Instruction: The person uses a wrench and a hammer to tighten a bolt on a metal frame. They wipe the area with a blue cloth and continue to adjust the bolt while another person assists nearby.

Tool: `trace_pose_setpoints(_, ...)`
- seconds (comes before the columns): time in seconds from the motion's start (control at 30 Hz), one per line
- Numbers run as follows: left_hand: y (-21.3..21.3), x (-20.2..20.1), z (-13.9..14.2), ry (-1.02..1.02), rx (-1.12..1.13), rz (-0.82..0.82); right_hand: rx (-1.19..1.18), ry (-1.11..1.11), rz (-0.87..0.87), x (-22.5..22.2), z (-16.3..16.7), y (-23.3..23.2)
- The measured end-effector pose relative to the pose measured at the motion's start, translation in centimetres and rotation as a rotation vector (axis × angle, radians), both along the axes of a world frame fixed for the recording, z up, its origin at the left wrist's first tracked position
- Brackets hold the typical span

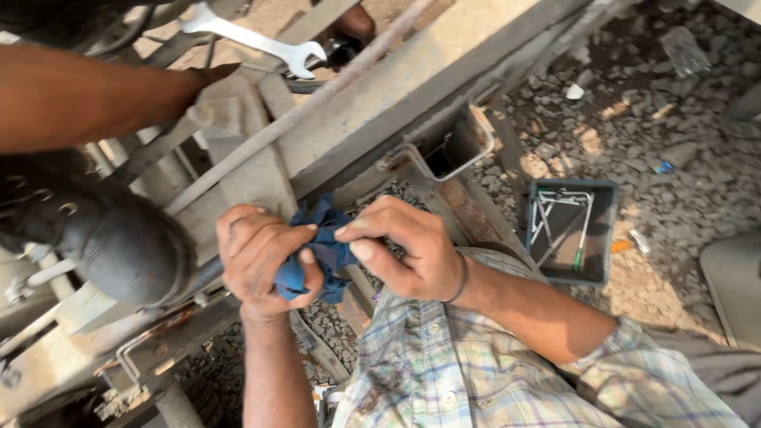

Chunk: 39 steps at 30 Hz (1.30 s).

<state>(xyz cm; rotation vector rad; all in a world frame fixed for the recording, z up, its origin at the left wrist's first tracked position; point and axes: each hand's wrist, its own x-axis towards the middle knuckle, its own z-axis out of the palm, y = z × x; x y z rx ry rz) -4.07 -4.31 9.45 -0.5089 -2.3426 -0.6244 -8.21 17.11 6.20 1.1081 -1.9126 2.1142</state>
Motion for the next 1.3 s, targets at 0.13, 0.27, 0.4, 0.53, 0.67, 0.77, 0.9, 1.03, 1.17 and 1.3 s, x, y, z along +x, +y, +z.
trace_pose_setpoints(0.13, -0.1, 0.0, 0.0, -0.005, 0.013, -0.001, 0.051, 0.008, 0.022, 0.1, 0.2, 0.0)
trace_pose_setpoints(0.27, -0.1, -0.1, -0.2, 0.01, 0.038, -0.002, 0.059, -0.022, 0.052, 0.2, -0.5, -0.2)
trace_pose_setpoints(0.4, -0.1, 0.0, -0.5, 0.008, 0.043, 0.013, 0.043, -0.005, 0.077, 0.4, -1.0, -0.4)
trace_pose_setpoints(0.53, -0.3, 0.1, -0.7, -0.011, 0.038, 0.018, 0.063, -0.011, 0.085, 0.6, -1.1, -0.5)
trace_pose_setpoints(0.67, -0.3, 0.2, -0.8, -0.003, 0.027, 0.024, 0.078, -0.028, 0.087, 0.6, -1.3, -0.4)
trace_pose_setpoints(0.77, -0.3, 0.3, -0.9, -0.007, 0.025, 0.028, 0.087, -0.028, 0.083, 0.6, -1.5, -0.2)
trace_pose_setpoints(0.9, -0.3, 0.3, -1.0, -0.015, 0.017, 0.042, 0.09, -0.048, 0.083, 0.7, -1.7, -0.2)
trace_pose_setpoints(1.03, -0.3, 0.3, -1.0, -0.012, 0.026, 0.04, 0.083, -0.051, 0.068, 0.7, -1.9, -0.1)
trace_pose_setpoints(1.17, -0.3, 0.4, -1.0, -0.019, 0.019, 0.044, 0.076, -0.05, 0.059, 0.6, -2.1, -0.1)
trace_pose_setpoints(1.3, -0.3, 0.3, -0.9, -0.016, 0.001, 0.038, 0.075, -0.076, 0.049, 0.4, -2.2, 0.0)
